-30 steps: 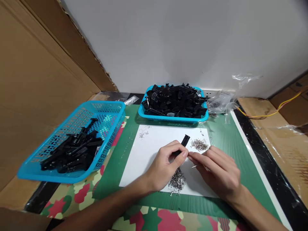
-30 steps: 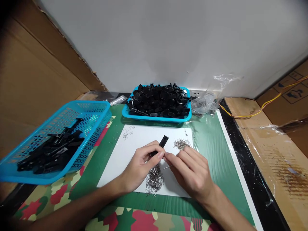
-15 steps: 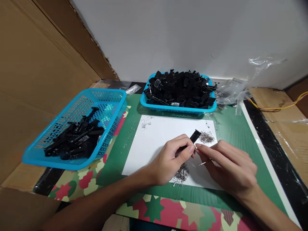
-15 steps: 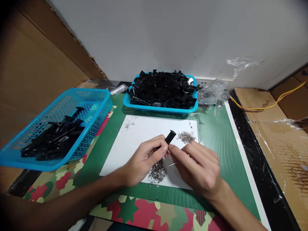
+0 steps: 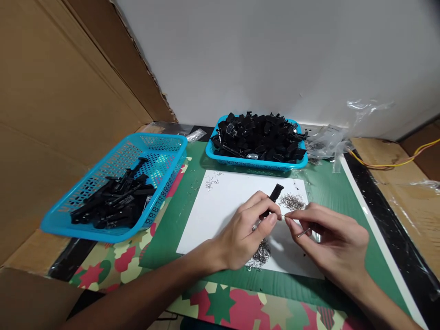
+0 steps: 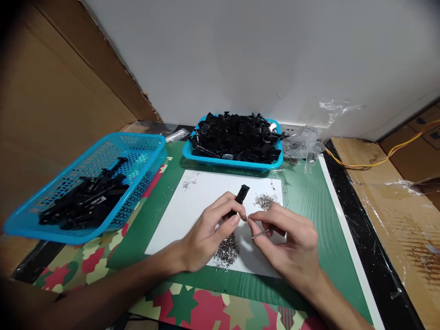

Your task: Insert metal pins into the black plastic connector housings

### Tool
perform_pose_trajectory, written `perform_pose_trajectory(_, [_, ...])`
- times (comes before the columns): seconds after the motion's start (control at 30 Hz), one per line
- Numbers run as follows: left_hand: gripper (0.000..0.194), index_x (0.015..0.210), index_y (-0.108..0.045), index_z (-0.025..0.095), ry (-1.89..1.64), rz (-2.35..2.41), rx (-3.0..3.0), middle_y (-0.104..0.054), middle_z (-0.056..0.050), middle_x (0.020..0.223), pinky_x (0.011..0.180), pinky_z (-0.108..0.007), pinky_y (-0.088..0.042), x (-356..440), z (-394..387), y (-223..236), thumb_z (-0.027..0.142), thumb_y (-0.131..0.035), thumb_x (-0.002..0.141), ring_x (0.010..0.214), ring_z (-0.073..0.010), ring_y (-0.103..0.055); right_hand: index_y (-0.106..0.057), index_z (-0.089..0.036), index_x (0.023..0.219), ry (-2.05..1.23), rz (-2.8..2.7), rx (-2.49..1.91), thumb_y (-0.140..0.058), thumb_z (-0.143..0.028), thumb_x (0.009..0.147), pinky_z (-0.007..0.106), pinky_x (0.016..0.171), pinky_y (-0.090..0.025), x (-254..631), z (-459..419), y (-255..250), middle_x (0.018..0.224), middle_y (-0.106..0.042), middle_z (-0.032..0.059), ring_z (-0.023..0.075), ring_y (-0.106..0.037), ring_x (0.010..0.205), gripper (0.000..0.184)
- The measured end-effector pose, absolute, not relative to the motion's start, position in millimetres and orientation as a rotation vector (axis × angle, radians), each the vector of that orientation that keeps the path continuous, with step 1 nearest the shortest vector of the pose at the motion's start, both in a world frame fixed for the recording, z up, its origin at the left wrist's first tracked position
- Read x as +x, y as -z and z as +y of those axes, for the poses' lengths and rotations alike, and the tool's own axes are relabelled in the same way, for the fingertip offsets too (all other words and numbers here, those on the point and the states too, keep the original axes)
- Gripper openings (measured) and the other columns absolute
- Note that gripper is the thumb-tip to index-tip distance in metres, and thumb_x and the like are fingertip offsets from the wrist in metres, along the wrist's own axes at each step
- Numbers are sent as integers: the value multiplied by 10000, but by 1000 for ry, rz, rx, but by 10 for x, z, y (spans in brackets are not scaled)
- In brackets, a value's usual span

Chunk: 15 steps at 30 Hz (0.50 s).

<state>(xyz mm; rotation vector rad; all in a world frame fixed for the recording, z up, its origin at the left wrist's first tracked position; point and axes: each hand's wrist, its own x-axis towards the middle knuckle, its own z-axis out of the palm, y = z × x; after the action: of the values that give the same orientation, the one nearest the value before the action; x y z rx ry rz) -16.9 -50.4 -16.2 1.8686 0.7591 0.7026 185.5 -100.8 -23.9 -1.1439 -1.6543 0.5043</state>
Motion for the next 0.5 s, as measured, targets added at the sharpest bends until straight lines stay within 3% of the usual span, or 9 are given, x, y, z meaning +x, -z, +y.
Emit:
perform_pose_trajectory(0.2, [154,1204,-519,213,-792,694,1620,-613,-88,1181,962,-375,-479,-164,-485,258,278,-471,1073,1102,-224,-591,-759,-175,965,-84,-1783,-1052,-698,-25,889,244,497,-417,1869,-982,255,647,-592,-12,101,-516,527,179])
perform_pose_trajectory(0.33, [295,1332,-412,252,-830,586,1491,-628,-109,1281,976,-371,-495,-129,-493,339,258,-537,1065,1235,-234,-589,-743,-169,968,44,-1865,-1011,-688,-8,895,239,499,-402,1880,-947,296,619,-575,-23,96,-484,516,185])
perform_pose_trajectory(0.5, [481,1494,-318,296,-784,613,1488,-664,-93,1265,935,-344,-502,-138,-499,310,288,-547,1072,1131,-207,-635,-741,-152,1024,-26,-1876,-1001,-686,16,897,229,521,-421,1903,-940,323,638,-594,-22,93,-500,534,217])
